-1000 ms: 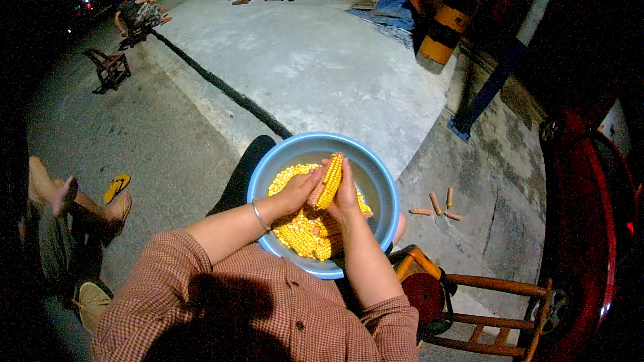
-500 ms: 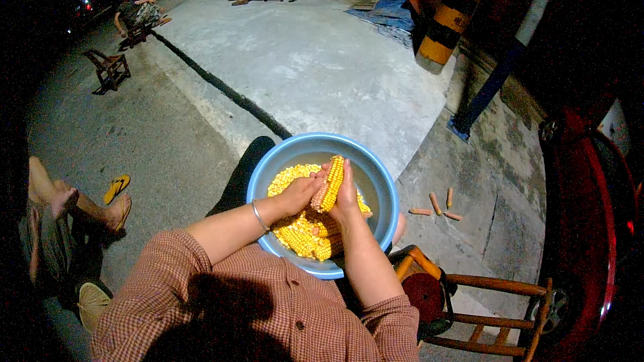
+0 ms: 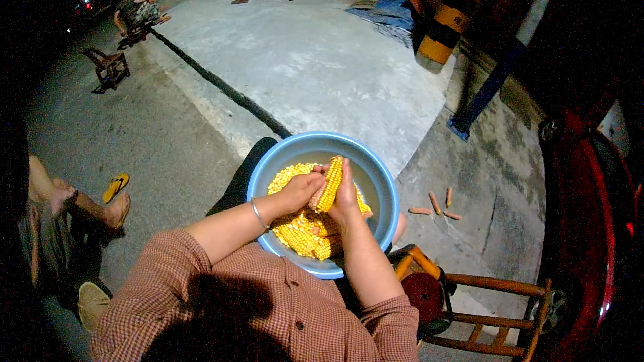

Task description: The person strips kernels from a corn cob into a basin by hand and then removes kernels from another corn cob.

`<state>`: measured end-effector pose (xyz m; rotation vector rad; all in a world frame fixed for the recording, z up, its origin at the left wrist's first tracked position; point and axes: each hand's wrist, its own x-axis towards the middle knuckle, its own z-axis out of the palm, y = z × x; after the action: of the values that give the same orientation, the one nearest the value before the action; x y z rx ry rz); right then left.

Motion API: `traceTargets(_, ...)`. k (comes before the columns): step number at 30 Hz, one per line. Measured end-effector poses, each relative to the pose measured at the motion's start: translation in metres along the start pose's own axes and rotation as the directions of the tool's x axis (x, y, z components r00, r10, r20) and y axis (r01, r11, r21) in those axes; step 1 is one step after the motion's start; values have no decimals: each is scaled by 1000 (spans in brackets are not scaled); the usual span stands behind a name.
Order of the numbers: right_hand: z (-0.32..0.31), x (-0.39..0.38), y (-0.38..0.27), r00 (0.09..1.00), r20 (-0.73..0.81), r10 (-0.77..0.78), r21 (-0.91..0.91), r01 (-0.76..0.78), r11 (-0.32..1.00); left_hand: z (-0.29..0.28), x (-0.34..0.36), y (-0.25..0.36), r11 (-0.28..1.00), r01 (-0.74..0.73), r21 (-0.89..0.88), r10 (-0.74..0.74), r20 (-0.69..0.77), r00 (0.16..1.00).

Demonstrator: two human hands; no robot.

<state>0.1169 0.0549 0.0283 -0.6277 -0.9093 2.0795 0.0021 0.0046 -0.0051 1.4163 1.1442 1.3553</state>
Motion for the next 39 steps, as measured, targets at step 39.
traceTargets(39, 14, -7, -4, 995, -55, 83, 50, -80, 996, -3, -2, 24, 925, 232, -301, -232, 39, 972)
